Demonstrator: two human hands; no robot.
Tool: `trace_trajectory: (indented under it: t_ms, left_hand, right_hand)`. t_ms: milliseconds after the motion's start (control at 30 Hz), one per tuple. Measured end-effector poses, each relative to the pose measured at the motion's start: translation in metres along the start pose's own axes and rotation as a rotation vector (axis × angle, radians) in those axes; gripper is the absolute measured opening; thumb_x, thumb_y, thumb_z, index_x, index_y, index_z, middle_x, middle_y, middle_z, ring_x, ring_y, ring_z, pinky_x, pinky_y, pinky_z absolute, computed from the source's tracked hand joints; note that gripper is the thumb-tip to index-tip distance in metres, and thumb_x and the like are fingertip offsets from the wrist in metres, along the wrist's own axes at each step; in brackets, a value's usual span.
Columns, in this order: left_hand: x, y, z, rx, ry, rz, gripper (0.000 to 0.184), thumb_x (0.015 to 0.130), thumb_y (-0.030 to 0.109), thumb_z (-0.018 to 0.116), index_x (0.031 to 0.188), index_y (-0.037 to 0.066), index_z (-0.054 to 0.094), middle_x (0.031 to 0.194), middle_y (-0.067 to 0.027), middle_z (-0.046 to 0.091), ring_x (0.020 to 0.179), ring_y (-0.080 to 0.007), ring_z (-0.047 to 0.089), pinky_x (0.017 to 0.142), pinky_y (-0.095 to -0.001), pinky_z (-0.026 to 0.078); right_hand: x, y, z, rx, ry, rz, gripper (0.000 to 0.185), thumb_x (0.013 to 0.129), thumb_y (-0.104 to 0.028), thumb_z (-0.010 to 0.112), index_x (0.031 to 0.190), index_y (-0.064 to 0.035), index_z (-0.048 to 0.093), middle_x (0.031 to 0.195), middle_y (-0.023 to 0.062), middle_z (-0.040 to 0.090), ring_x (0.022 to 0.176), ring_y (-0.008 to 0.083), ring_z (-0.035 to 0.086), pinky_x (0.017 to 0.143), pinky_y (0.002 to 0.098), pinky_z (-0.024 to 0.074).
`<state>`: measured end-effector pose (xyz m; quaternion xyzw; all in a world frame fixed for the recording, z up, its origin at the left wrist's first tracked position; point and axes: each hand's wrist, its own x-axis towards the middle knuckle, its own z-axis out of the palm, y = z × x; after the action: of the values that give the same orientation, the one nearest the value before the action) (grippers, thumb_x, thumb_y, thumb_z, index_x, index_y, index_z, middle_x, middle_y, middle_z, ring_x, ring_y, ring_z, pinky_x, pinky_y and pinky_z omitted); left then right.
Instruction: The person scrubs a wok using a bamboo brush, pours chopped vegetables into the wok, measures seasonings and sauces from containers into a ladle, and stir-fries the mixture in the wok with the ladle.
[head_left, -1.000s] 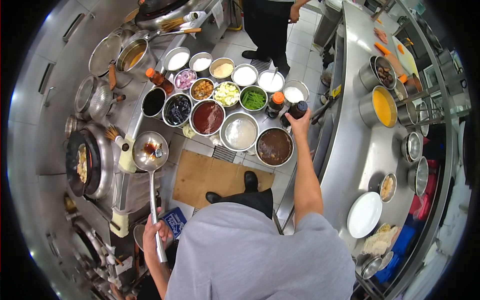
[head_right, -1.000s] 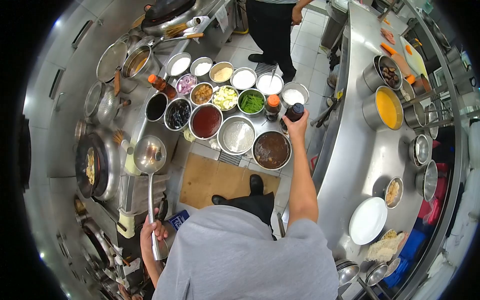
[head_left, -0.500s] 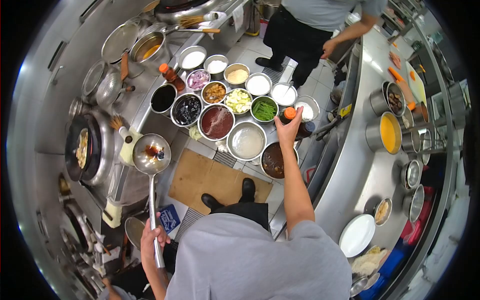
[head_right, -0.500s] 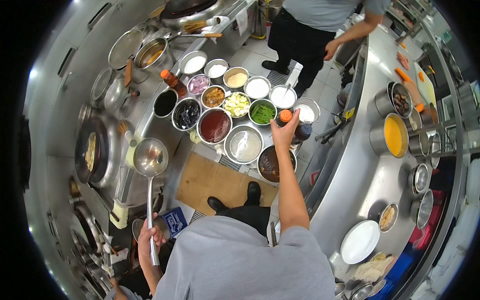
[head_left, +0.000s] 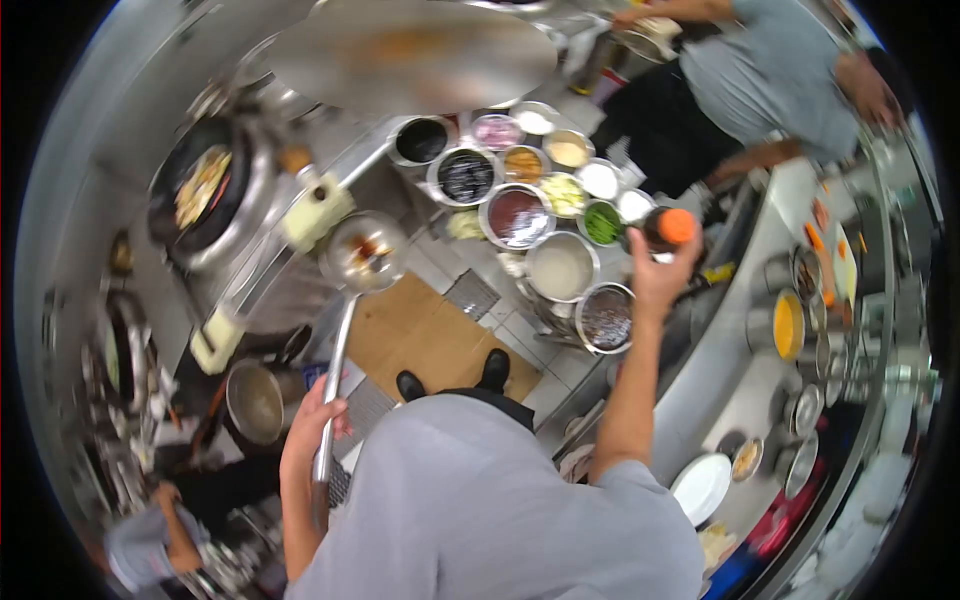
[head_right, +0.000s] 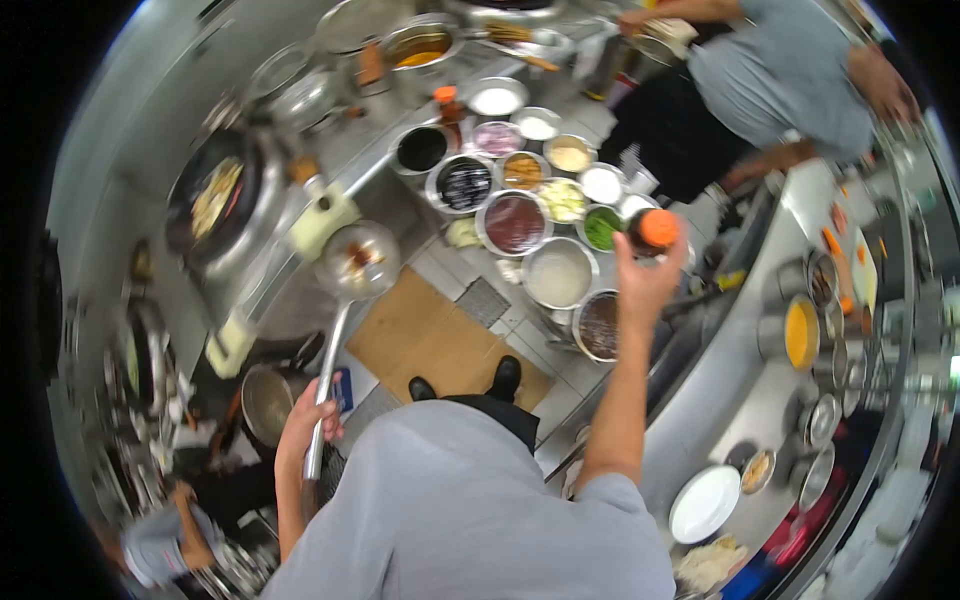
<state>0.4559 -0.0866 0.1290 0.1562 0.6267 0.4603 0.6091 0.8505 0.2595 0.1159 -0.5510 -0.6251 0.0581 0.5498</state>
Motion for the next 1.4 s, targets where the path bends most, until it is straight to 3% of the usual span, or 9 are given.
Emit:
trace_trajectory:
  t_ms: [67,133,200,300,367,433,533,800,1400]
  left_hand:
    - [-0.006,0.007,-0.014,0.040,-0.011,-0.020,0.062,0.087,0.016,0.063,0.144,0.003,0.042,0.065,0.0012,0.048,0.052,-0.0093,0.050,0.056,-0.0273,0.050]
    - [-0.007,-0.003,-0.038,0.023,-0.045,-0.012,0.057,0.089,0.016,0.062,0.142,0.004,0.044,0.066,0.0023,0.048,0.054,-0.0085,0.050,0.057,-0.0256,0.048]
    - [-0.007,-0.005,-0.055,0.091,-0.051,-0.030,0.057,0.090,0.016,0.062,0.142,0.004,0.044,0.069,0.0031,0.047,0.056,-0.0076,0.049,0.057,-0.0247,0.048]
    - [-0.003,-0.022,-0.082,0.097,-0.028,-0.024,0.049,0.091,0.016,0.061,0.136,0.003,0.046,0.069,0.0024,0.047,0.057,-0.0079,0.050,0.055,-0.0241,0.047]
    - [0.005,-0.035,-0.100,0.120,-0.011,-0.048,0.045,0.091,0.015,0.061,0.132,0.003,0.047,0.070,0.0020,0.048,0.057,-0.0079,0.050,0.054,-0.0242,0.046]
    - [0.009,-0.046,-0.114,0.184,0.020,-0.073,0.033,0.090,0.015,0.062,0.118,0.002,0.049,0.070,0.0012,0.048,0.057,-0.0081,0.049,0.053,-0.0249,0.045]
    - [0.023,-0.083,-0.144,0.169,0.013,-0.101,0.030,0.090,0.014,0.061,0.115,0.002,0.049,0.069,0.0010,0.048,0.058,-0.0082,0.049,0.052,-0.0247,0.045]
    - [0.033,-0.151,-0.199,-0.213,-0.117,-0.160,0.022,0.092,0.012,0.060,0.110,0.004,0.050,0.064,-0.0001,0.049,0.047,-0.0106,0.048,0.049,-0.0283,0.051]
    - [0.060,-0.114,-0.197,-0.030,-0.230,-0.212,0.048,0.091,0.010,0.058,0.136,-0.003,0.045,0.064,0.0009,0.047,0.050,-0.0094,0.048,0.052,-0.0276,0.052]
  right_hand:
    - [-0.003,-0.060,0.002,0.373,-0.145,-0.032,0.105,0.072,-0.004,0.089,0.155,-0.0015,0.024,0.140,0.0145,0.050,0.120,0.0249,0.055,0.104,0.0366,0.0455]
    - [-0.032,-0.062,0.029,0.682,-0.459,0.106,0.105,0.070,-0.002,0.089,0.153,-0.0031,0.025,0.134,0.0131,0.054,0.115,0.0253,0.058,0.099,0.0353,0.0487]
    - [-0.075,-0.063,0.067,0.581,-0.807,0.316,0.094,0.069,-0.005,0.091,0.145,-0.0017,0.036,0.125,0.0122,0.060,0.108,0.0245,0.062,0.095,0.0354,0.0505]
    - [-0.157,-0.100,0.141,0.231,-0.982,-0.059,0.079,0.073,-0.038,0.086,0.131,-0.0005,0.049,0.112,0.0217,0.067,0.101,0.0352,0.067,0.090,0.0419,0.0508]
    - [-0.197,-0.135,0.176,-0.091,-1.212,-0.200,0.072,0.075,-0.042,0.081,0.127,-0.0041,0.049,0.106,0.0250,0.069,0.102,0.0447,0.065,0.085,0.0495,0.0519]
    - [-0.221,-0.166,0.215,-0.378,-1.443,-0.317,0.066,0.073,-0.042,0.080,0.117,-0.0036,0.049,0.102,0.0244,0.070,0.098,0.0439,0.067,0.084,0.0511,0.0529]
    - [-0.256,-0.200,0.259,-0.683,-1.538,-0.508,0.054,0.076,-0.033,0.076,0.116,-0.0046,0.054,0.101,0.0174,0.073,0.099,0.0359,0.071,0.084,0.0452,0.0566]
    - [-0.312,-0.224,0.288,-0.896,-1.699,-0.654,0.067,0.071,-0.042,0.082,0.121,-0.0049,0.056,0.110,0.0159,0.073,0.104,0.0303,0.071,0.090,0.0393,0.0556]
    - [-0.297,-0.193,0.234,-0.849,-1.566,-0.253,0.066,0.073,-0.042,0.082,0.119,-0.0032,0.053,0.107,0.0187,0.072,0.103,0.0359,0.071,0.091,0.0433,0.0547]
